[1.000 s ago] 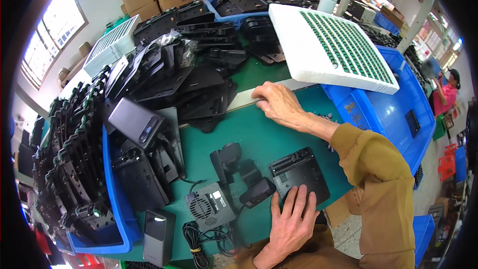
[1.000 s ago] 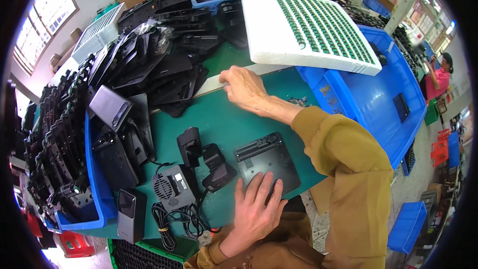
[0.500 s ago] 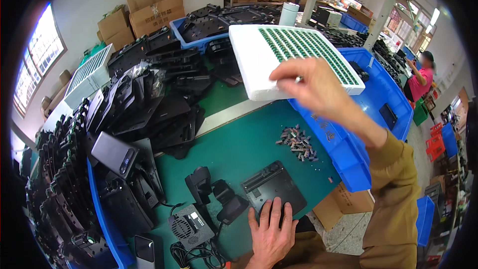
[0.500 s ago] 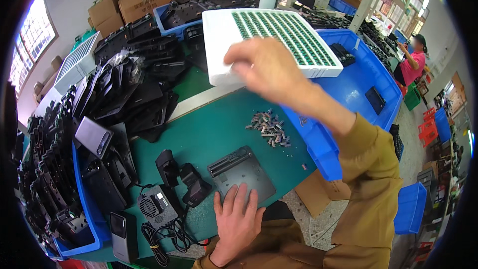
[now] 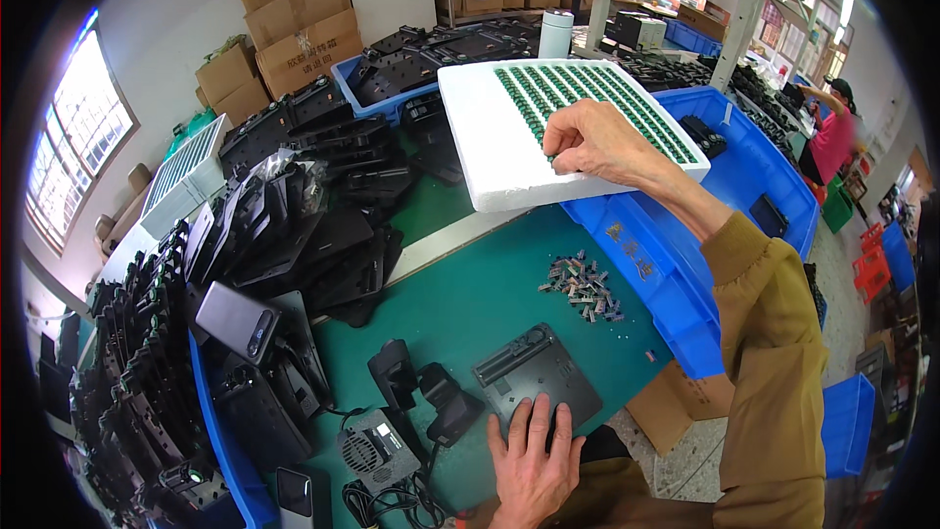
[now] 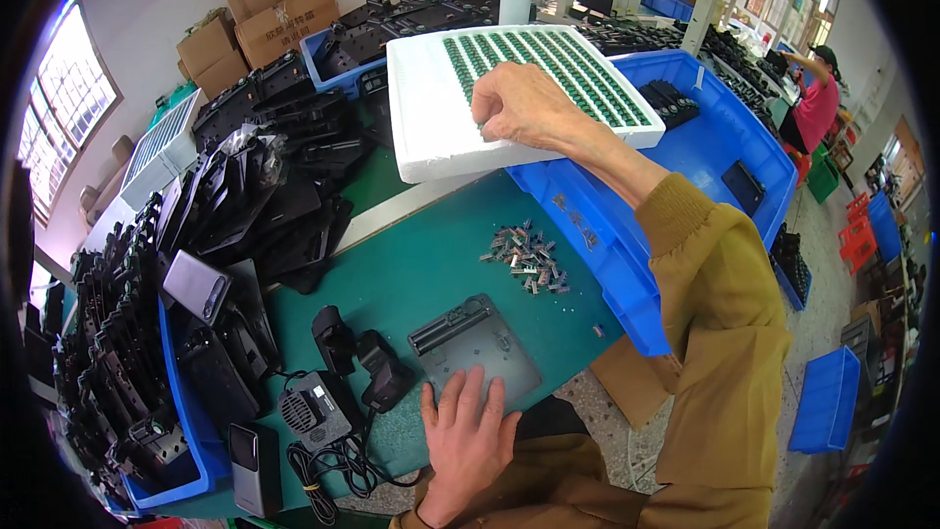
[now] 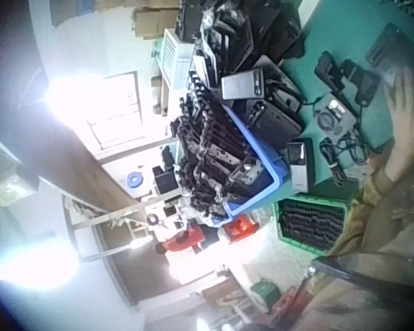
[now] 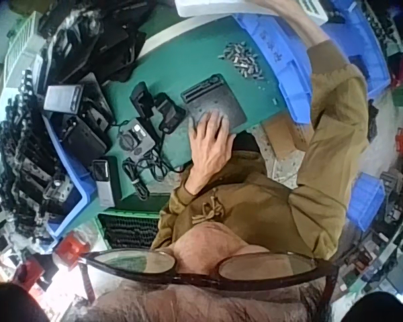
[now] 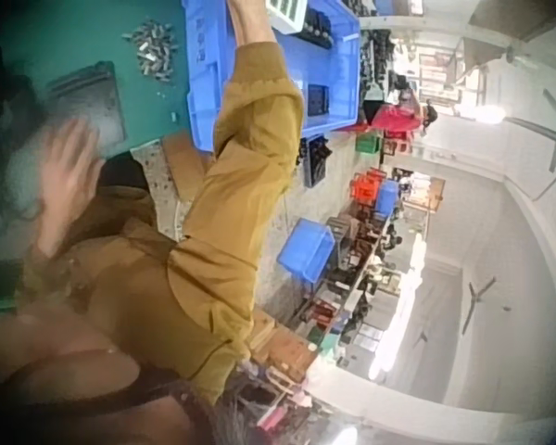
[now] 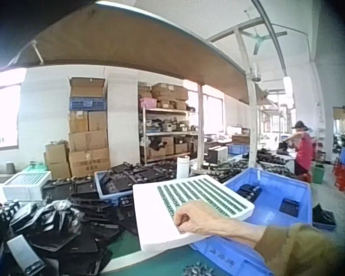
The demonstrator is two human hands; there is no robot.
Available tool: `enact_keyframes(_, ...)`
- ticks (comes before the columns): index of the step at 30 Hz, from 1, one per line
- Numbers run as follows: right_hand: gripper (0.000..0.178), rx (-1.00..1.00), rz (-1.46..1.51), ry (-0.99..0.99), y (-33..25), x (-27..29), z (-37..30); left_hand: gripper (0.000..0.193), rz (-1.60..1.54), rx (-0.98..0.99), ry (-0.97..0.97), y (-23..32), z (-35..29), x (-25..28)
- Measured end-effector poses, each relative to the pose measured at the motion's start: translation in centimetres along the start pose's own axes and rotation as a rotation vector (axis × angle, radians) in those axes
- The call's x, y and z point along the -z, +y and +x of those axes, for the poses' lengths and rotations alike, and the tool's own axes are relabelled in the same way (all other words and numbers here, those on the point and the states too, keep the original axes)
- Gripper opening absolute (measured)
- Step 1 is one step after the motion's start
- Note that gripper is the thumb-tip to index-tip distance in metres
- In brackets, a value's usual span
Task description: The person assembles small electronic units by hand, inserting electronic components into plastic housings.
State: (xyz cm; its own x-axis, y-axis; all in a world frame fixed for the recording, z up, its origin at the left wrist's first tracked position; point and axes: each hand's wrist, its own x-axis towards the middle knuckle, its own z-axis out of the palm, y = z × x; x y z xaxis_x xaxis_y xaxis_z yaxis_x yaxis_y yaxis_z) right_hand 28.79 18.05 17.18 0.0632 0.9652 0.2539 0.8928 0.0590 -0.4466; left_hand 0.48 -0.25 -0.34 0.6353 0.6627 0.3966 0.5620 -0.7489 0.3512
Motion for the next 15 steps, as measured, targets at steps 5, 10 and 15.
enact_keyframes(5, 0.007, 0.161, -0.097, 0.022, 0.4, -0.8, 0.1, 0.049, 0.000, -0.001, 0.002, -0.2, 0.0, 0.0)
enact_keyframes(10, 0.012, 0.198, -0.101, -0.022, 1.6, -0.3, 0.6, 0.049, 0.004, 0.000, -0.008, -0.1, 0.0, 0.1)
enact_keyframes(15, 0.019, 0.032, 0.232, -0.010, 1.2, 0.8, -0.2, 0.049, 0.016, 0.000, -0.025, 0.0, -0.2, 0.2)
